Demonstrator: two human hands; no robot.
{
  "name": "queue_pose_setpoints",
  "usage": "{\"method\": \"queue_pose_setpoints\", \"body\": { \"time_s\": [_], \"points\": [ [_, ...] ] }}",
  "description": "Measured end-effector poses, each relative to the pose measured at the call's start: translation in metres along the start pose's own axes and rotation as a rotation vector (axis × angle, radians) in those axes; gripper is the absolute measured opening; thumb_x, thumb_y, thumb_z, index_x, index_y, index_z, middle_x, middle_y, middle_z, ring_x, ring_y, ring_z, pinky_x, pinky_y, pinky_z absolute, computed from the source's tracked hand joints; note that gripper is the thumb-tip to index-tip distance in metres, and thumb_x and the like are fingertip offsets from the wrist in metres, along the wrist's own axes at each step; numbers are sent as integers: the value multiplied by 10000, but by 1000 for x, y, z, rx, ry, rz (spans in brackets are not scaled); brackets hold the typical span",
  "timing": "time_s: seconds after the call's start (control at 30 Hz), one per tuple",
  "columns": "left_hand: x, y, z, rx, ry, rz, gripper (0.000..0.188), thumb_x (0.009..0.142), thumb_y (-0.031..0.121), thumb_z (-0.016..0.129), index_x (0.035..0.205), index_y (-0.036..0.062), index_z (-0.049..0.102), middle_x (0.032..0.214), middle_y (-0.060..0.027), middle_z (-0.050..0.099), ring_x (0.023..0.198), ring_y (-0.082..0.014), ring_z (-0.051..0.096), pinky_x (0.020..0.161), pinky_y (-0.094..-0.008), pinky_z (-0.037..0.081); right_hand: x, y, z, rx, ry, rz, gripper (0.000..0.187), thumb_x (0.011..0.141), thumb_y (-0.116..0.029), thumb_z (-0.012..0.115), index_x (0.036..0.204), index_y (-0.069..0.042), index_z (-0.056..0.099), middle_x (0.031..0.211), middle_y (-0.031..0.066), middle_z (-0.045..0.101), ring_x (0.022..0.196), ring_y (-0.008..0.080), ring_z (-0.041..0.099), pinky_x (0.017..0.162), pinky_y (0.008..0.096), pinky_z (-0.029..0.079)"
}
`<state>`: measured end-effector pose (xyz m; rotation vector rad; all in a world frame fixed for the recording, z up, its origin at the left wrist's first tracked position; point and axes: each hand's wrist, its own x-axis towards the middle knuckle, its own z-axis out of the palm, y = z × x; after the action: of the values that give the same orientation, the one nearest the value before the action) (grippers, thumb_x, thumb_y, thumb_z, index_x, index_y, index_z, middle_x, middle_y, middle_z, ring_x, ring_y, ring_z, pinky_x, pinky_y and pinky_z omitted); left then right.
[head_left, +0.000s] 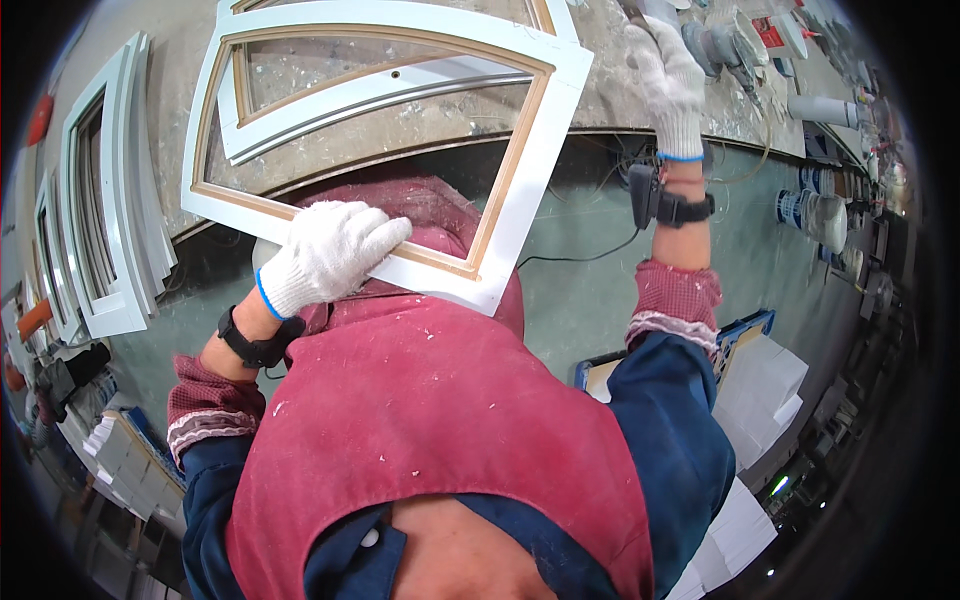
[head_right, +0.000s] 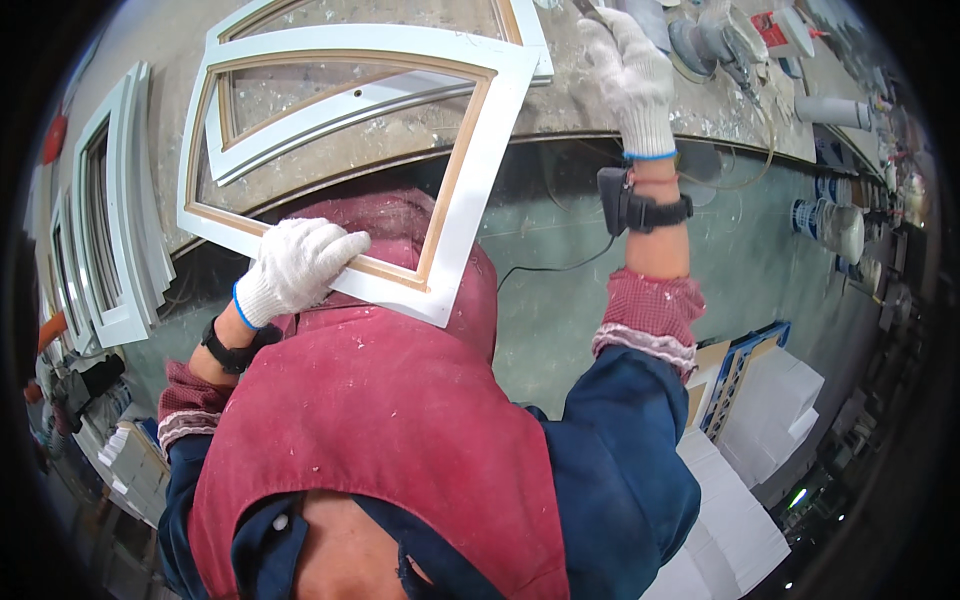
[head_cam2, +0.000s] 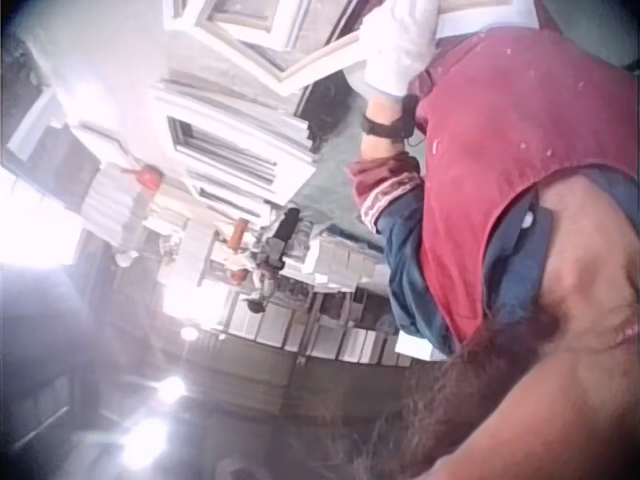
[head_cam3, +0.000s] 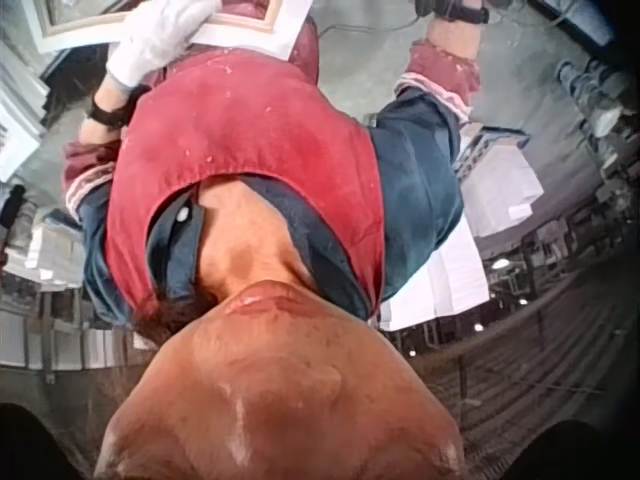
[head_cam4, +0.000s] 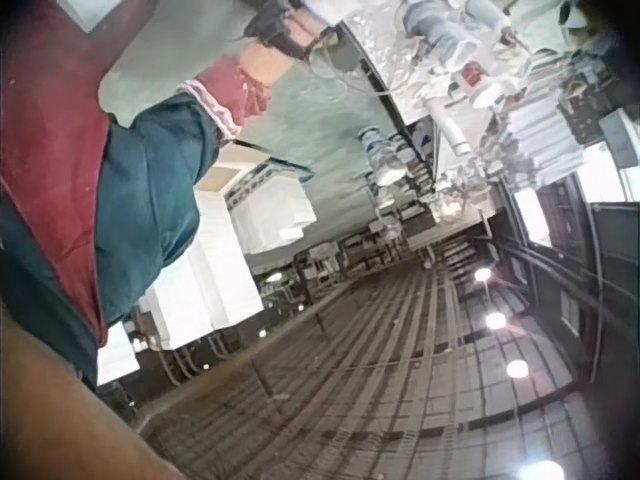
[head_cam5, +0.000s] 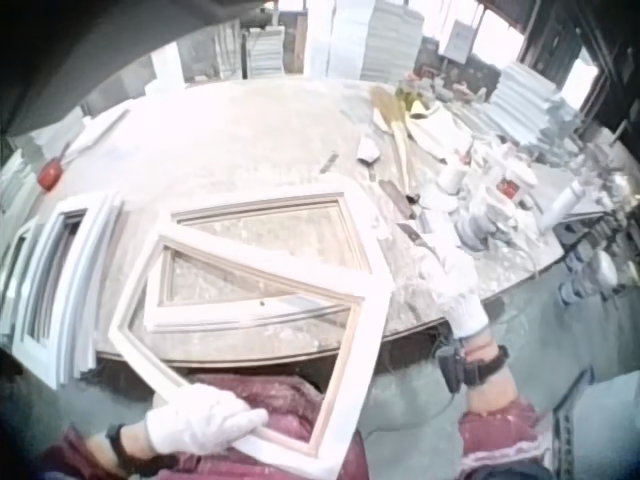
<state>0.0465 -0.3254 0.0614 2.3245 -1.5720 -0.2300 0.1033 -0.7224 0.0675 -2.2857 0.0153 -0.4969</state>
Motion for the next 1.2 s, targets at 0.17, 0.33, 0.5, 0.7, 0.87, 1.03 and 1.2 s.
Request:
{"method": "queue_pose_setpoints", "body": {
  "time_s": [0.17, 0.33, 0.5, 0.7, 0.87, 1.03, 1.2],
  "points": [
    [0, 1, 0, 9, 11, -9, 316, 746, 164, 614, 1057, 132, 564, 786, -26, 562, 760, -221, 607, 619, -357, 491, -31, -13, 8, -4, -65, -205, 279, 919, -204, 648, 1137, -29, 652, 922, 54, 686, 778, 92, 623, 686, 233, 513],
    [-1, 2, -2, -3, -25, -14, 388, 707, 122, 642, 1089, 130, 573, 825, -37, 593, 759, -235, 615, 631, -362, 488, -56, -21, 4, -219, -77, -388, 220, 888, -127, 667, 1089, -37, 662, 906, 108, 687, 769, 170, 665, 711, 257, 522],
    [-3, 1, -1, -19, -20, -7, 424, 683, 100, 658, 1098, 127, 574, 837, -46, 604, 754, -249, 618, 634, -367, 484, -89, -43, 6, -33, -240, -413, 296, 797, -78, 698, 1090, -106, 678, 868, 100, 678, 749, 271, 659, 668, 323, 535],
    [-2, 2, -3, -56, -4, -15, 450, 663, 86, 674, 1100, 122, 573, 811, -56, 588, 754, -267, 616, 630, -382, 480, -103, -47, 15, 712, -285, 204, 216, 817, -50, 672, 1030, -78, 691, 834, 91, 669, 753, 234, 646, 677, 316, 511],
    [-1, 0, -9, 6, -24, -17, 384, 742, 165, 654, 1115, 143, 562, 865, -35, 591, 779, -236, 610, 640, -369, 492, -84, -25, 29, 465, -163, -123, 207, 884, -69, 589, 1077, -23, 648, 867, 61, 684, 820, 137, 649, 747, 279, 526],
    [0, 1, -14, 13, -89, -35, 407, 734, 149, 660, 1129, 143, 562, 882, -35, 598, 793, -243, 613, 650, -375, 490, -39, -23, 25, 251, -29, 111, 237, 944, -145, 566, 1129, -13, 635, 860, 42, 681, 806, 95, 633, 745, 247, 521],
    [-6, 5, -9, 31, -47, -21, 398, 721, 127, 661, 1108, 132, 567, 855, -46, 594, 785, -251, 613, 648, -381, 491, -20, -30, 33, 334, 173, 197, 301, 924, -148, 552, 1208, -65, 607, 822, 39, 637, 667, 130, 585, 585, 295, 477]
  ]
}}
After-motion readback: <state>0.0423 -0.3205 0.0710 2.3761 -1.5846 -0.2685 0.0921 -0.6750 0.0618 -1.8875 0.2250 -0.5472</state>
